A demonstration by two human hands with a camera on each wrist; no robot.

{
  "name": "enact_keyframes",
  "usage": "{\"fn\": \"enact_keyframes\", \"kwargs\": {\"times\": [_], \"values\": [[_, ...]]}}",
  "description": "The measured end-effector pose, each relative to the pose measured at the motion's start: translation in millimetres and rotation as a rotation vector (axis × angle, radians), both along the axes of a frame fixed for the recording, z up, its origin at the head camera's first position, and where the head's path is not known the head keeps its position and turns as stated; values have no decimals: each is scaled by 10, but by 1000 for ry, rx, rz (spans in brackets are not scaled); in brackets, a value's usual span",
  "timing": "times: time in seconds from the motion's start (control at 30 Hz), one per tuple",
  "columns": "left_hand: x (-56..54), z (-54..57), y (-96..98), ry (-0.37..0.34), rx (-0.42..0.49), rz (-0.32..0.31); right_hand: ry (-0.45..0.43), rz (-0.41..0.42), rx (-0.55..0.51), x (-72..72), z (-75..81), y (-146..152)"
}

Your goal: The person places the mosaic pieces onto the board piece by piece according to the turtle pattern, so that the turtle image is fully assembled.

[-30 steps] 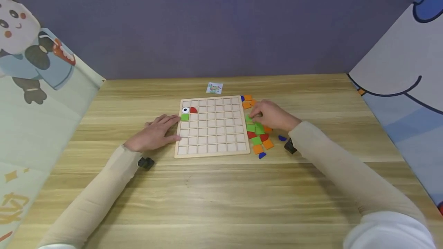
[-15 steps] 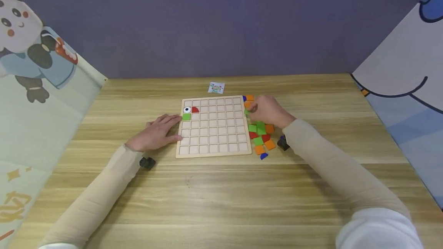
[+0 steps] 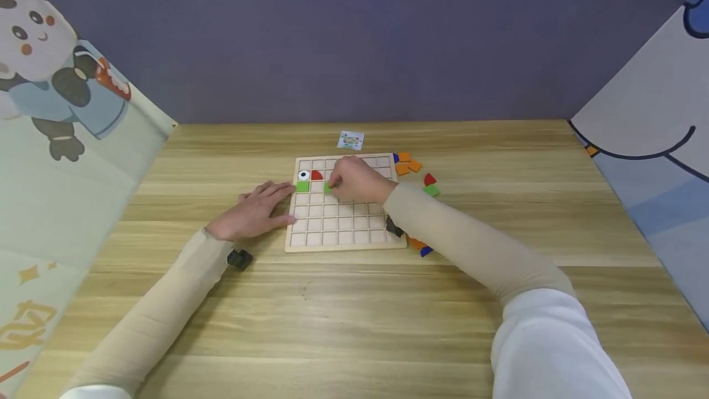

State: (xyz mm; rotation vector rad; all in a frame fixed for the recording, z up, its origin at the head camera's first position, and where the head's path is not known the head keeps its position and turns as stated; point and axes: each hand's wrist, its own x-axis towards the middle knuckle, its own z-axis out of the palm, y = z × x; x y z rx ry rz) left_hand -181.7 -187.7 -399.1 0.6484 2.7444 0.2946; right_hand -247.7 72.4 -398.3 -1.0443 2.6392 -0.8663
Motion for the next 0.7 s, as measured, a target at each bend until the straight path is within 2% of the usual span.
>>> {"fn": "enact_keyframes", "kwargs": {"times": [0.2,0.43,0.57,0.7], "values": [[4,2,-9,2,-7,7,22,2,24,-63,-37,-308],[-4,1,10,10,-3,6,40,-16,35,-29,-7,-373],[-2,-2,11,15,2,5,80,2,97,0,3,-384],[7,-8,5,24,-2,3,81,36,158,48,39,-340]]}}
